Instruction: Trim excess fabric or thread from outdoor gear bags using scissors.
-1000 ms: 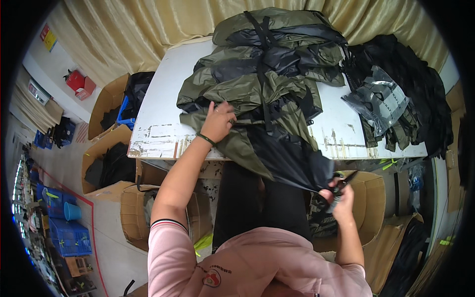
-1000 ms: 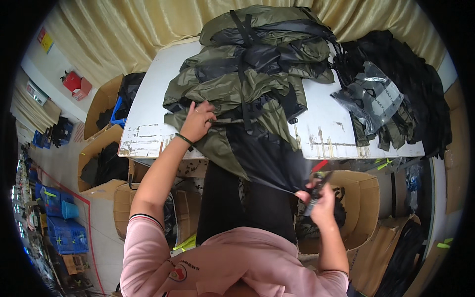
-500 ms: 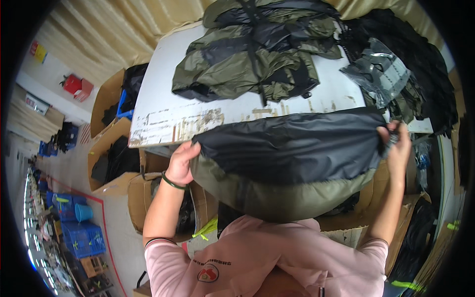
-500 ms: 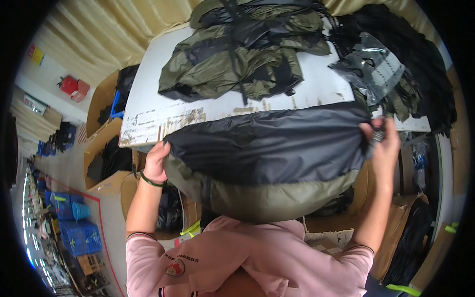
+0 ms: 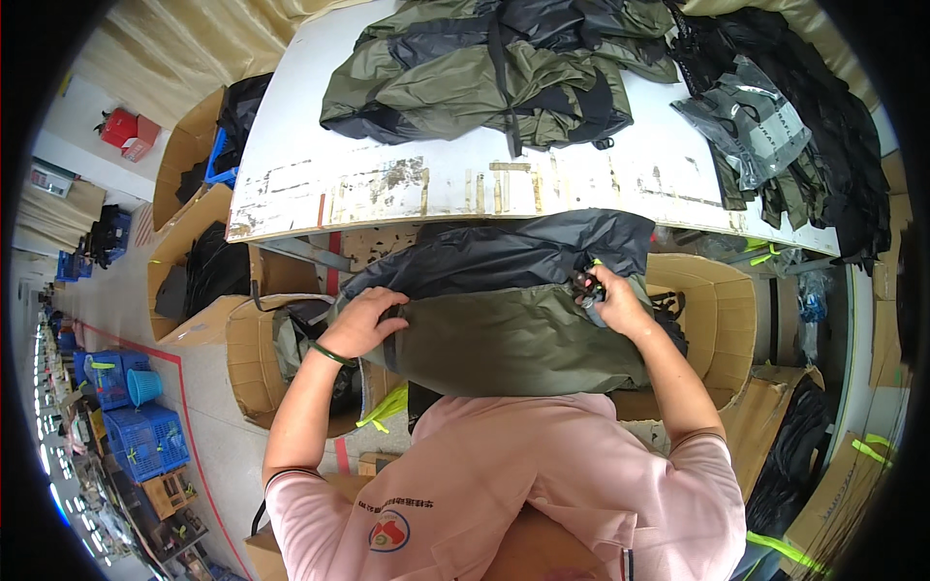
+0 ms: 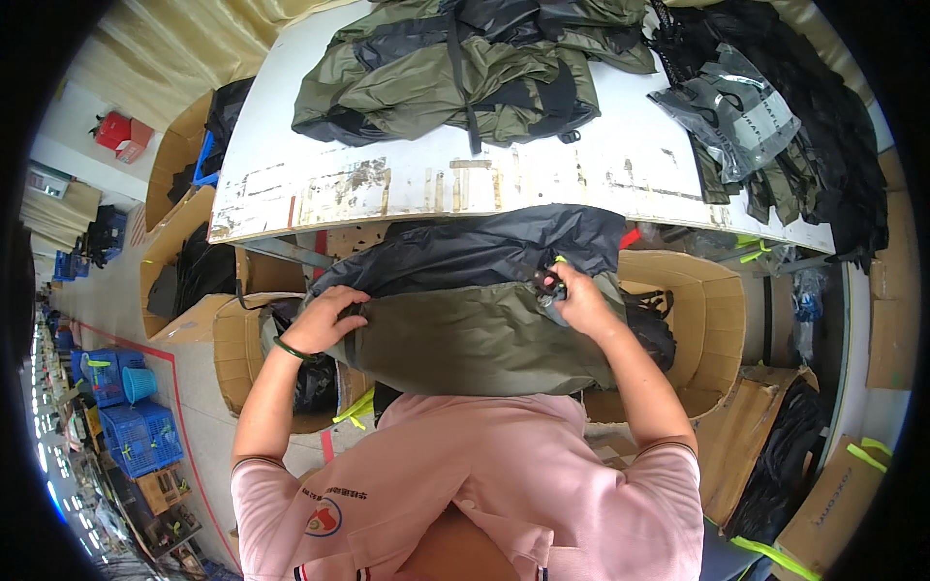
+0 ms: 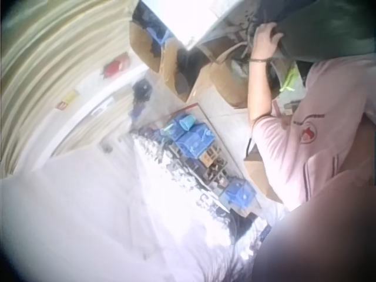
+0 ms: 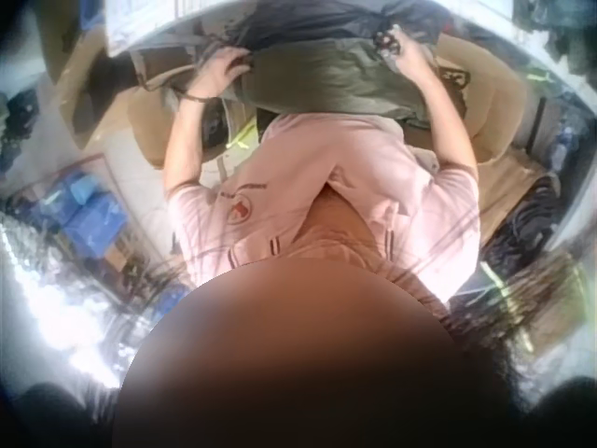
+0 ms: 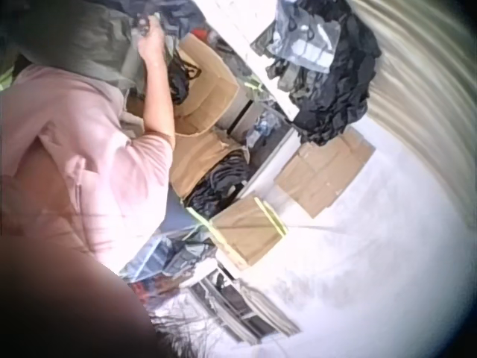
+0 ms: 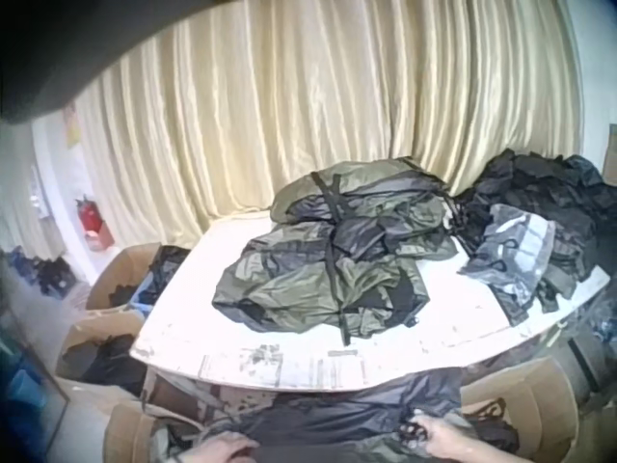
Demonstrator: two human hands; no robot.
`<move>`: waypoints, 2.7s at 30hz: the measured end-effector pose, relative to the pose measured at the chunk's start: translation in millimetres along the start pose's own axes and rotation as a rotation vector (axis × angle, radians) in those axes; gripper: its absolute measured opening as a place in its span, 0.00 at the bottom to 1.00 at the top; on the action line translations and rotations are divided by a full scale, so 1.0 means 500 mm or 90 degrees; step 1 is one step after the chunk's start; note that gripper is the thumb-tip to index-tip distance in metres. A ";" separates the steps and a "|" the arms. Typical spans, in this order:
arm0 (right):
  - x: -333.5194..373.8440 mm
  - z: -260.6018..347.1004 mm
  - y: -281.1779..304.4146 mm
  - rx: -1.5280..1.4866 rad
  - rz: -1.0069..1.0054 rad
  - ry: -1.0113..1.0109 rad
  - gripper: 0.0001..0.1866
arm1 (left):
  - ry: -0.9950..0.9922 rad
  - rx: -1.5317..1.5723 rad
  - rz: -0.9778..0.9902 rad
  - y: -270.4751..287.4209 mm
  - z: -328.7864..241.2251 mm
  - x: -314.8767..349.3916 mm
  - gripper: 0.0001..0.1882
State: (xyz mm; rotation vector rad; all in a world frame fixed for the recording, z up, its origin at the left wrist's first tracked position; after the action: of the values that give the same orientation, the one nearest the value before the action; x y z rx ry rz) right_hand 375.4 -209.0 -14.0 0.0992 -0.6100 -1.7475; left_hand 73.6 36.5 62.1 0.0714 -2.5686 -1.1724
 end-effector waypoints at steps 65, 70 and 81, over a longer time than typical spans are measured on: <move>0.115 0.205 0.008 0.209 0.054 -0.061 0.33 | -0.022 0.569 -0.253 0.184 0.032 -0.073 0.09; 0.179 0.102 -0.042 0.149 -0.031 -0.117 0.37 | -0.137 -0.066 -0.590 0.244 -0.055 -0.075 0.14; 0.235 0.049 -0.069 0.104 0.004 -0.116 0.19 | 0.000 -0.181 -0.184 -0.065 -0.008 0.022 0.37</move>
State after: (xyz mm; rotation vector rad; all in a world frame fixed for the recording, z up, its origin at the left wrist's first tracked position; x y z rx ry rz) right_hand 303.4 -304.9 21.2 0.0508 -0.8853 -1.7110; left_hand 61.9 10.1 43.3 0.3884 -2.4184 -1.6301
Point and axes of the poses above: each hand's wrist, its own x-axis away from the middle knuckle, its own y-axis out of the back of the hand, z = x × y, the point moved 7 cm from there along -x, towards the middle knuckle, and after that the axes turned 9 degrees about z, right-handed, at the moved point
